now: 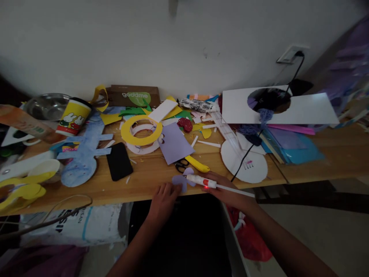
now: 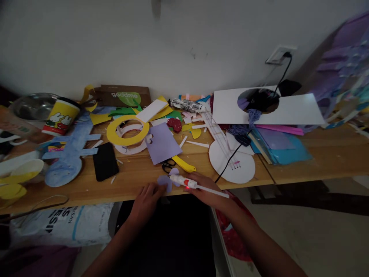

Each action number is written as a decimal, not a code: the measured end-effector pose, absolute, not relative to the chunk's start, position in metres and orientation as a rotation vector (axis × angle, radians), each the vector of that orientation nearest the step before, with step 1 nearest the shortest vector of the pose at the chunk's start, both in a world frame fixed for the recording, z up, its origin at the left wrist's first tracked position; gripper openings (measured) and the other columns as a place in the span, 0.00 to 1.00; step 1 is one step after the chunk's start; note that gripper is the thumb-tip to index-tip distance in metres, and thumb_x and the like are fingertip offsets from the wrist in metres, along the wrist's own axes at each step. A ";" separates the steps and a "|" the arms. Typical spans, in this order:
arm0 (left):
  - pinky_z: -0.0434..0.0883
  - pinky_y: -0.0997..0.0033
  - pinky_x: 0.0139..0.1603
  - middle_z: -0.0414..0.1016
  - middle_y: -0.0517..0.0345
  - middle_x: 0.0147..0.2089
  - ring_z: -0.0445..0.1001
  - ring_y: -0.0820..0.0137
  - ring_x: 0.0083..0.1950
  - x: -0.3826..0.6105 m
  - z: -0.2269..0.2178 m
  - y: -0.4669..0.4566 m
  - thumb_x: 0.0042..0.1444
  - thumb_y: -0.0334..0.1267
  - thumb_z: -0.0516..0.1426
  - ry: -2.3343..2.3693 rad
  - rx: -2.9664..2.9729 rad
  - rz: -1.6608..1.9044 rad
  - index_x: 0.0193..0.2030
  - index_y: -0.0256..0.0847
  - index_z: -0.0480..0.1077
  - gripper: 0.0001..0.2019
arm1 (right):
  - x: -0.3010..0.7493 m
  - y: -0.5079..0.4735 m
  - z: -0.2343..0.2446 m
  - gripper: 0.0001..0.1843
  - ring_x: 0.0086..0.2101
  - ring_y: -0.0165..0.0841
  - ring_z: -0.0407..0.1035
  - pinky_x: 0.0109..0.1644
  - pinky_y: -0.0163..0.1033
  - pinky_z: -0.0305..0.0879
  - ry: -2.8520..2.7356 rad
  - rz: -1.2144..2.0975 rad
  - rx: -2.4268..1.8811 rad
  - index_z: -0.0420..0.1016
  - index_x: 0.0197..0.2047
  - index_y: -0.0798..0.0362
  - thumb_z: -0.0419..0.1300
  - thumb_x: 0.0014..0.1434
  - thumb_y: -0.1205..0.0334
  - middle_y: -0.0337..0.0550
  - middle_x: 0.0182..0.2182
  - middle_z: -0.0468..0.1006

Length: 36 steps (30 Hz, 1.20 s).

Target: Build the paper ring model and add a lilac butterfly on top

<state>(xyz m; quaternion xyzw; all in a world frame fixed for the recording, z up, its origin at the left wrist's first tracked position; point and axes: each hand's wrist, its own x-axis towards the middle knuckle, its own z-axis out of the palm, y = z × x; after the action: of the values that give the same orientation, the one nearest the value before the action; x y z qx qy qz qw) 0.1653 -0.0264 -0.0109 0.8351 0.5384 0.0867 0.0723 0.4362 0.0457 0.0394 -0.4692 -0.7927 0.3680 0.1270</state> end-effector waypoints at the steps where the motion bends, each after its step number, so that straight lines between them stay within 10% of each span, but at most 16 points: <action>1: 0.70 0.57 0.47 0.72 0.48 0.48 0.70 0.59 0.46 0.165 -0.012 -0.026 0.62 0.24 0.51 1.618 2.508 0.267 0.64 0.44 0.65 0.25 | 0.437 0.046 0.038 0.23 0.56 0.45 0.69 0.62 0.52 0.63 -2.323 1.054 -1.368 0.72 0.60 0.48 0.59 0.63 0.52 0.47 0.57 0.75; 36: 0.69 0.58 0.46 0.72 0.50 0.47 0.69 0.59 0.46 0.163 -0.019 -0.026 0.60 0.24 0.55 1.625 2.482 0.359 0.63 0.46 0.67 0.25 | 0.434 0.053 0.050 0.15 0.48 0.42 0.73 0.52 0.44 0.66 -2.539 1.024 -1.457 0.73 0.52 0.49 0.54 0.66 0.55 0.48 0.49 0.79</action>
<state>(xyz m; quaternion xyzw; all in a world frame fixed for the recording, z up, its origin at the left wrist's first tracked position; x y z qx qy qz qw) 0.1630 -0.0255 -0.0187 0.8282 0.5421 0.1199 0.0767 0.4341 0.0530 0.0500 -0.4696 -0.8186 0.3302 0.0201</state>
